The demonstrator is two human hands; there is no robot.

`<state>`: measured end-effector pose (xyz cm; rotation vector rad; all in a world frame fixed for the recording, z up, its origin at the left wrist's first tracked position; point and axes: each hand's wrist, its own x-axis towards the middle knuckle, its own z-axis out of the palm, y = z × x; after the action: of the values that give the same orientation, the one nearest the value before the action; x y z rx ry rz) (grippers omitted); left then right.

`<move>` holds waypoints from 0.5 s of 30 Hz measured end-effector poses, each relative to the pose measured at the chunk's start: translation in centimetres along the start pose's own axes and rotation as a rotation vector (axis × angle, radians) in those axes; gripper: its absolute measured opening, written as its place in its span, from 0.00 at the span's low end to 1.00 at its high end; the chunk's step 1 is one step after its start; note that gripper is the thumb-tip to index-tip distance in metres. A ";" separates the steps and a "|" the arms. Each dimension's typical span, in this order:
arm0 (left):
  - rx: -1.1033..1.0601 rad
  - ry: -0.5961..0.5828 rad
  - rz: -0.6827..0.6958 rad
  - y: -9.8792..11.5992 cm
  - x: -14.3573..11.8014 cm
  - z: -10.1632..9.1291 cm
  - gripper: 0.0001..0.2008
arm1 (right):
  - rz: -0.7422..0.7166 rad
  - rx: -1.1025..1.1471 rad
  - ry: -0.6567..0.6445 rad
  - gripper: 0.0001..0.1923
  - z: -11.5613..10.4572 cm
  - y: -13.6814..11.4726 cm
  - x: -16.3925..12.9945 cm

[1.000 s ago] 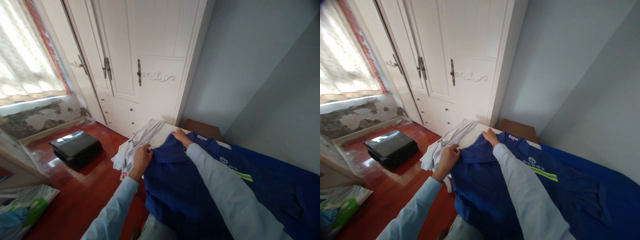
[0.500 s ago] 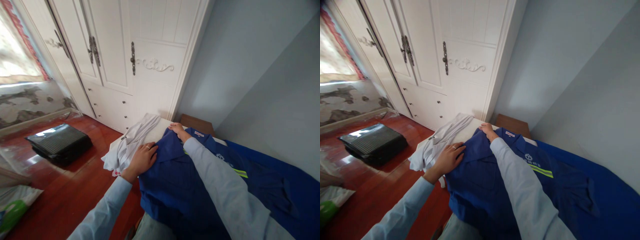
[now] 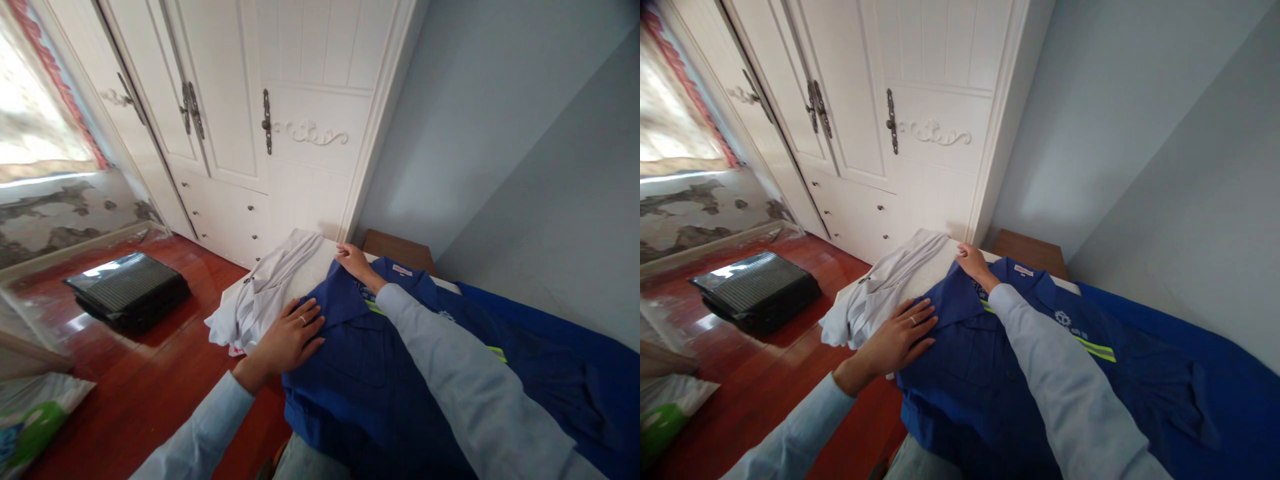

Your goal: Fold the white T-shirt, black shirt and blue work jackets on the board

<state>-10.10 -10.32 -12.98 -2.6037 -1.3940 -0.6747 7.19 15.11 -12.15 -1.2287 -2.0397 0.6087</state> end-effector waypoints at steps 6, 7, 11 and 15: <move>-0.045 0.080 0.001 0.1 -0.4 1.3 0.17 | -0.636 -0.298 -0.666 0.12 -1.2 -2.8 -0.7; -0.044 0.101 -0.009 0.1 -0.6 1.5 0.17 | -0.656 -0.272 -0.757 0.12 -1.3 -2.9 -0.5; -0.049 0.153 -0.054 0.4 -1.1 2.0 0.17 | -0.608 -0.212 -0.845 0.13 -2.0 -2.7 0.4; -0.062 0.187 -0.060 0.6 -1.0 1.9 0.16 | -0.597 -0.261 -0.772 0.08 -2.4 -2.6 0.2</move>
<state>-9.46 -10.87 -15.09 -2.4766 -1.4203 -0.9563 7.40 14.22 -8.69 -0.4502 -3.0309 0.5758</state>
